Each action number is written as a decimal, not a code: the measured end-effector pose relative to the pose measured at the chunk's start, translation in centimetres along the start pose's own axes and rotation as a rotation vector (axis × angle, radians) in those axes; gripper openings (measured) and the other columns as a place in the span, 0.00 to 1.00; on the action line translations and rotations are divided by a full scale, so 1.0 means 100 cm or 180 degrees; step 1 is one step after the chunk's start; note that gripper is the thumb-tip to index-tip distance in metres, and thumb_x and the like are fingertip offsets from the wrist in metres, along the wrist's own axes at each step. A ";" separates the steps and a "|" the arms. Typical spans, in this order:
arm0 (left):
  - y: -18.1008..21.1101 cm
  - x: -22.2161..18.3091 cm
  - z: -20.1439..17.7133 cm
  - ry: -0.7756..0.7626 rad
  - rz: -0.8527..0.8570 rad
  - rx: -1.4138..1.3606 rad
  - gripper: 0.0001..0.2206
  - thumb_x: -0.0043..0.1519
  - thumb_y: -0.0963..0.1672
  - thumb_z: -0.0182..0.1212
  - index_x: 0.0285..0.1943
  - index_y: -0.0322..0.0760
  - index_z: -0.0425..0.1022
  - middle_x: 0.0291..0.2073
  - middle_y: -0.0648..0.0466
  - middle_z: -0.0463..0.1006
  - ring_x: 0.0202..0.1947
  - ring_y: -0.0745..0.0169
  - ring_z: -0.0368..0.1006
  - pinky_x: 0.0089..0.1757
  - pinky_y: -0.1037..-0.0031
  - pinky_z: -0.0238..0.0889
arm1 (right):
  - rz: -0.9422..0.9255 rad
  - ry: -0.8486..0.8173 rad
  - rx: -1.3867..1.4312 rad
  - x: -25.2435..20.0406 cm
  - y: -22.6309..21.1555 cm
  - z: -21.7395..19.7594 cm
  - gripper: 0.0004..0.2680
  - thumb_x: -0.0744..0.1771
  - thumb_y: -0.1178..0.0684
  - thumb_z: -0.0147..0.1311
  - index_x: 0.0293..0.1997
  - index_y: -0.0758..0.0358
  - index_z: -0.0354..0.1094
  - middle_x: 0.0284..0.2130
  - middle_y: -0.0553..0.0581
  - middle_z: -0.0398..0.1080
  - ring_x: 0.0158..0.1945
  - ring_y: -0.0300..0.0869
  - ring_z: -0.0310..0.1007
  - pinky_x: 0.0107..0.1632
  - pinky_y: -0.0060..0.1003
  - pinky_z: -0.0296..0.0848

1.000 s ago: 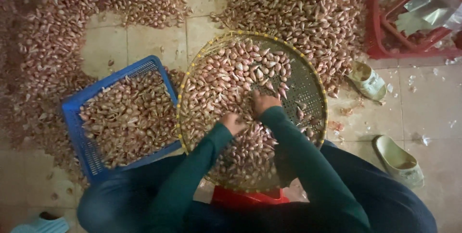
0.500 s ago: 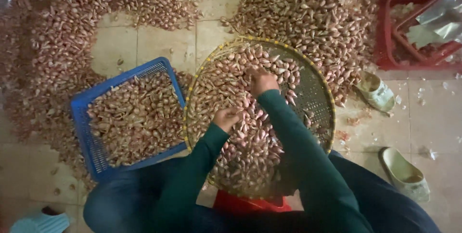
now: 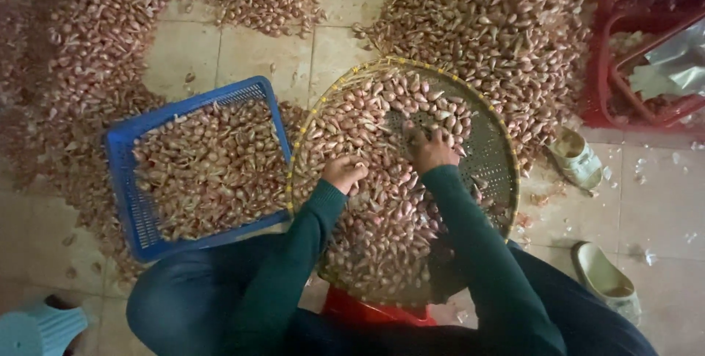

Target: Manually sorting onions on a large sieve and placing them into a plastic crate while sitting on the floor.

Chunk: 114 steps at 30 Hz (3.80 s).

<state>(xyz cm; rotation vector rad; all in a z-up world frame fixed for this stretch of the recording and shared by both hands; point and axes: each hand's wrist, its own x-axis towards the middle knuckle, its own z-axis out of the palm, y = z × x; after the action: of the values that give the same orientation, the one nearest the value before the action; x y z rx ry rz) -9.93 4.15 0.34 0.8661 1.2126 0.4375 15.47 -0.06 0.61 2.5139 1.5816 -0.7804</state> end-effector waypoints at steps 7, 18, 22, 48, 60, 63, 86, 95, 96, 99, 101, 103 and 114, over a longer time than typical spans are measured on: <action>0.011 -0.014 0.012 -0.0252 0.0114 0.0016 0.12 0.59 0.37 0.68 0.52 0.29 0.79 0.28 0.41 0.80 0.18 0.56 0.76 0.15 0.77 0.64 | -0.0224 0.0406 0.0168 -0.004 0.056 0.041 0.11 0.70 0.48 0.48 0.59 0.50 0.66 0.49 0.67 0.66 0.45 0.67 0.78 0.46 0.65 0.79; 0.007 -0.028 0.038 -0.0060 0.0110 -0.0145 0.08 0.61 0.44 0.72 0.43 0.38 0.79 0.22 0.45 0.79 0.14 0.58 0.73 0.13 0.75 0.61 | -0.0121 -0.0427 0.6250 -0.106 0.003 -0.081 0.07 0.70 0.50 0.43 0.37 0.56 0.66 0.24 0.57 0.70 0.20 0.37 0.61 0.18 0.28 0.58; 0.017 -0.037 0.036 -0.0265 0.0208 0.0205 0.04 0.61 0.40 0.67 0.43 0.36 0.83 0.26 0.45 0.81 0.19 0.62 0.75 0.14 0.75 0.65 | 0.0027 -0.0032 0.6424 -0.058 0.035 -0.020 0.05 0.65 0.50 0.52 0.39 0.57 0.67 0.21 0.61 0.70 0.18 0.41 0.67 0.17 0.31 0.65; 0.014 0.072 0.115 -0.1175 0.1399 0.5048 0.09 0.60 0.42 0.60 0.29 0.31 0.80 0.25 0.37 0.81 0.25 0.43 0.79 0.34 0.44 0.77 | -0.0935 0.0242 -0.0938 0.022 0.021 -0.019 0.09 0.68 0.54 0.44 0.43 0.60 0.75 0.62 0.66 0.70 0.66 0.74 0.63 0.56 0.62 0.76; -0.075 0.026 0.040 -0.0352 0.0638 -0.0099 0.14 0.59 0.46 0.74 0.50 0.35 0.82 0.38 0.47 0.80 0.38 0.55 0.76 0.24 0.70 0.76 | 0.0285 -0.0251 0.4981 -0.078 -0.004 0.032 0.10 0.68 0.47 0.62 0.51 0.56 0.74 0.26 0.71 0.72 0.23 0.54 0.77 0.25 0.47 0.80; -0.088 0.020 0.030 -0.0177 0.0612 0.0167 0.13 0.66 0.50 0.66 0.54 0.43 0.83 0.40 0.46 0.84 0.33 0.57 0.82 0.29 0.65 0.82 | 0.0201 0.0001 0.5581 -0.087 -0.037 0.065 0.07 0.69 0.53 0.59 0.50 0.61 0.74 0.23 0.64 0.64 0.26 0.45 0.72 0.28 0.45 0.77; 0.136 -0.142 -0.218 0.0525 -0.0124 0.4128 0.32 0.71 0.58 0.48 0.79 0.39 0.58 0.61 0.47 0.74 0.65 0.45 0.69 0.64 0.47 0.63 | -0.1687 0.1177 0.1350 -0.072 -0.233 -0.031 0.20 0.73 0.37 0.41 0.73 0.52 0.57 0.67 0.69 0.52 0.67 0.72 0.53 0.65 0.56 0.63; 0.061 -0.014 -0.079 0.0181 0.3578 0.4044 0.36 0.57 0.62 0.68 0.66 0.41 0.69 0.63 0.35 0.62 0.65 0.23 0.59 0.54 0.32 0.62 | -0.2100 0.0886 -0.1324 -0.067 -0.060 -0.004 0.28 0.68 0.25 0.43 0.77 0.34 0.44 0.77 0.59 0.31 0.74 0.71 0.43 0.64 0.65 0.63; 0.032 -0.006 -0.065 0.0149 0.3590 0.4052 0.36 0.57 0.62 0.68 0.66 0.41 0.69 0.63 0.35 0.62 0.65 0.23 0.59 0.54 0.32 0.62 | -0.2072 0.0889 -0.1310 -0.075 -0.041 0.000 0.28 0.68 0.25 0.43 0.77 0.34 0.44 0.77 0.59 0.31 0.74 0.71 0.43 0.64 0.65 0.63; -0.039 0.005 -0.017 0.0651 0.3939 0.4441 0.40 0.56 0.65 0.61 0.73 0.47 0.65 0.71 0.33 0.59 0.75 0.20 0.44 0.56 0.16 0.44 | -0.1762 -0.0012 -0.1432 -0.096 0.018 0.012 0.33 0.68 0.30 0.50 0.79 0.27 0.27 0.78 0.59 0.25 0.78 0.70 0.27 0.66 0.67 0.60; -0.059 -0.015 0.008 0.0046 0.3833 0.4536 0.36 0.61 0.62 0.55 0.73 0.45 0.64 0.76 0.32 0.51 0.77 0.22 0.38 0.57 0.17 0.47 | -0.1737 -0.0314 -0.1731 -0.109 0.047 0.022 0.34 0.66 0.24 0.49 0.79 0.26 0.29 0.77 0.56 0.26 0.78 0.70 0.28 0.67 0.69 0.56; 0.003 -0.094 0.041 -0.0369 0.3144 0.3145 0.37 0.65 0.63 0.46 0.75 0.41 0.62 0.77 0.32 0.51 0.76 0.20 0.38 0.61 0.20 0.41 | -0.1771 -0.0340 -0.1591 -0.110 0.053 0.012 0.29 0.67 0.26 0.46 0.76 0.28 0.36 0.75 0.55 0.35 0.75 0.67 0.41 0.64 0.68 0.61; -0.060 -0.111 0.035 -0.1398 0.3880 0.4653 0.38 0.62 0.61 0.59 0.76 0.43 0.59 0.76 0.38 0.51 0.77 0.27 0.43 0.64 0.23 0.50 | -0.2153 0.1840 -0.0384 0.052 -0.059 -0.026 0.07 0.70 0.49 0.56 0.51 0.51 0.74 0.47 0.54 0.70 0.39 0.55 0.80 0.30 0.45 0.82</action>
<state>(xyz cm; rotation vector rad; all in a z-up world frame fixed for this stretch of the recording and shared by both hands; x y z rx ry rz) -11.14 -8.62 3.05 2.8072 0.2682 0.1925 13.19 7.77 1.74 2.2158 2.6267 0.0633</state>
